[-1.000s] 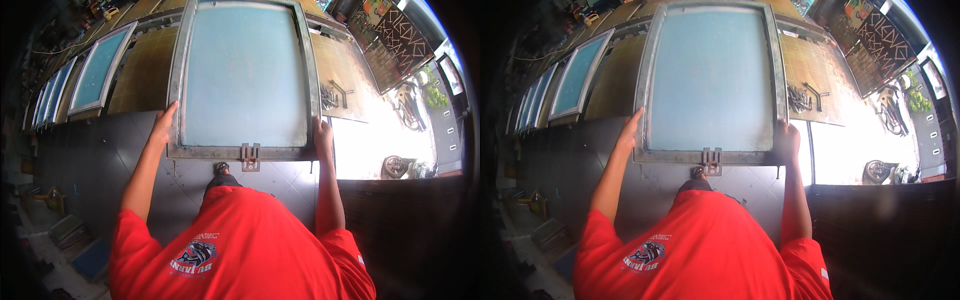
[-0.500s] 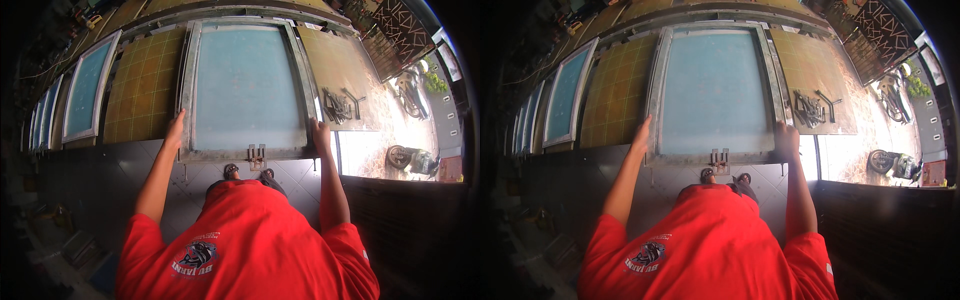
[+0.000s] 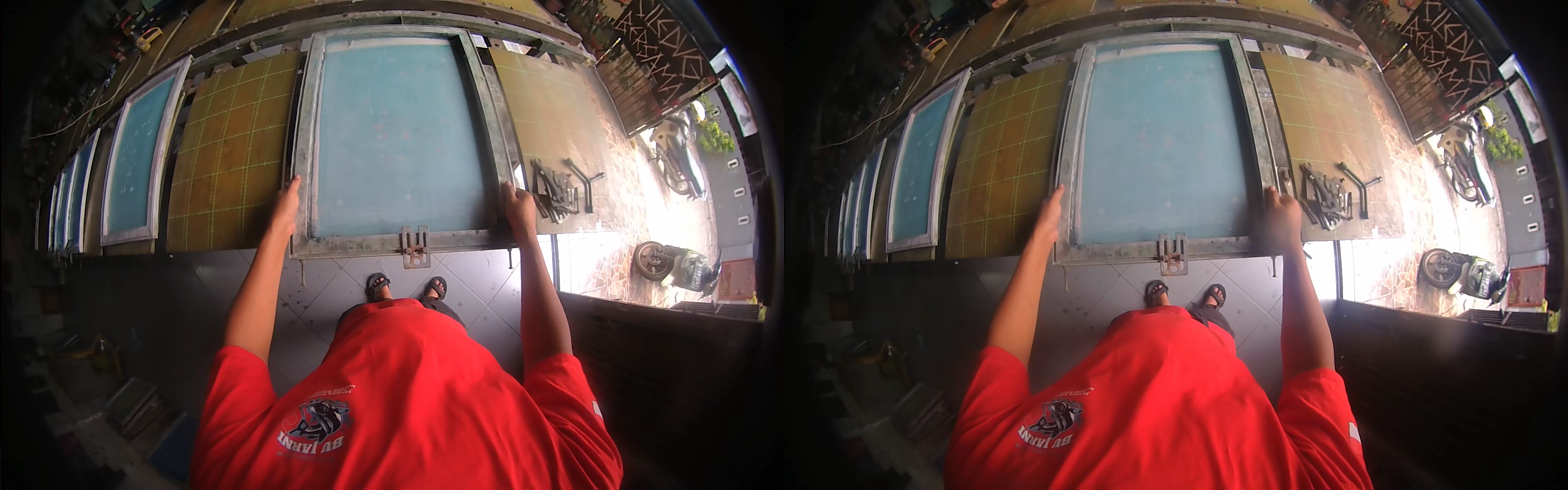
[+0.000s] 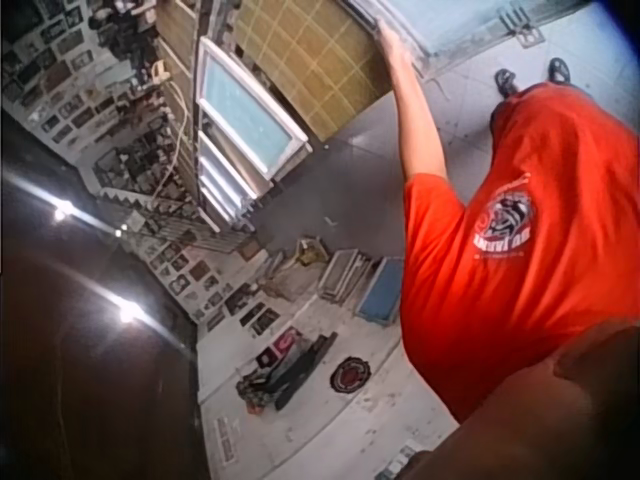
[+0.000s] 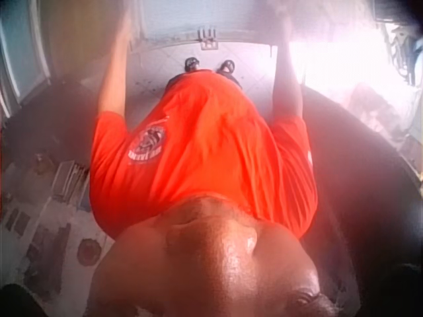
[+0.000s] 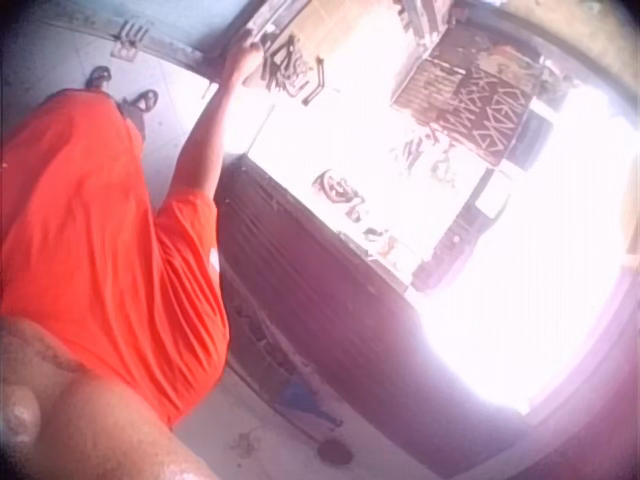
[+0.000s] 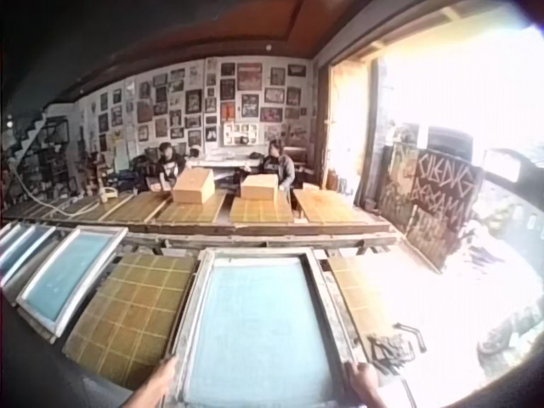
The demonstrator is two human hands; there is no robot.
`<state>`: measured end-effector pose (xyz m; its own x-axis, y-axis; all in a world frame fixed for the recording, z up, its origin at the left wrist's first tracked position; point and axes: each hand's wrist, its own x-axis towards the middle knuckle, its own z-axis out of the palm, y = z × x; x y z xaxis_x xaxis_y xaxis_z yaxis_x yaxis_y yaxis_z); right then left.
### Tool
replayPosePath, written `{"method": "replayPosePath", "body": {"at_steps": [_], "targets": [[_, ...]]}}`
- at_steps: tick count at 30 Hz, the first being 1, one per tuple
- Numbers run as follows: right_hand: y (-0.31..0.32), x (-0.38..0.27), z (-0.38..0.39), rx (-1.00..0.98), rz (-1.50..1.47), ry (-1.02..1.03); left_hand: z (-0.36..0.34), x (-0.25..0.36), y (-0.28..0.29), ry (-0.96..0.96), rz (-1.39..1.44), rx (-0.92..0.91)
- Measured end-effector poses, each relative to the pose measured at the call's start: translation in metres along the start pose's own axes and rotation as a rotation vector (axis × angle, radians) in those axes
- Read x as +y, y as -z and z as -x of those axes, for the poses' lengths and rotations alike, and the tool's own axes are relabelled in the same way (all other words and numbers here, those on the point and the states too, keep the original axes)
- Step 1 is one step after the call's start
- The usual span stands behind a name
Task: The person picks up and places two screen-printing frames onto a printing table, securing each one by tightening the metal clamps with their hands.
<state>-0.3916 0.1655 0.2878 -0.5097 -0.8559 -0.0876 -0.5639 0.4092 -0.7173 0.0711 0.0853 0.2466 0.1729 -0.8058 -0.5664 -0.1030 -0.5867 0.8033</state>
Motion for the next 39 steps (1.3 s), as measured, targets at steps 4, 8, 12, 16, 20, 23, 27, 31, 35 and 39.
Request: {"method": "replayPosePath", "body": {"at_steps": [4, 8, 12, 16, 20, 23, 27, 31, 35, 39], "targets": [[0.001, 0.006, 0.000, -0.014, -0.020, -0.022, -0.007, -0.005, -0.007, 0.020, -0.016, 0.021], [-0.005, 0.023, -0.010, -0.039, -0.058, -0.062, -0.023, -0.015, -0.001, -0.021, -0.026, 0.000], [-0.014, 0.035, -0.019, 0.053, 0.093, -0.035, -0.034, -0.020, 0.003, -0.013, 0.005, -0.099], [-0.006, 0.036, -0.016, 0.264, 0.153, 0.221, -0.025, -0.014, 0.001, 0.033, 0.198, -0.175], [0.048, 0.063, -0.026, 0.300, 0.016, 0.221, 0.022, -0.026, 0.016, -0.332, -0.254, -0.043], [0.104, 0.114, -0.049, 0.388, 0.128, 0.025, 0.070, -0.056, 0.019, -0.358, -0.383, 0.051], [0.158, 0.173, -0.102, 0.358, 0.178, -0.134, 0.108, -0.074, 0.020, -0.305, -0.325, 0.043], [0.173, 0.197, -0.136, 0.300, 0.382, -0.128, 0.121, -0.089, 0.006, -0.178, -0.336, 0.103], [0.159, 0.190, -0.150, 0.325, 0.404, 0.064, 0.121, -0.098, -0.004, -0.223, -0.347, 0.178], [0.153, 0.169, -0.140, 0.395, 0.387, 0.211, 0.129, -0.104, -0.008, -0.166, -0.256, 0.196]]}}
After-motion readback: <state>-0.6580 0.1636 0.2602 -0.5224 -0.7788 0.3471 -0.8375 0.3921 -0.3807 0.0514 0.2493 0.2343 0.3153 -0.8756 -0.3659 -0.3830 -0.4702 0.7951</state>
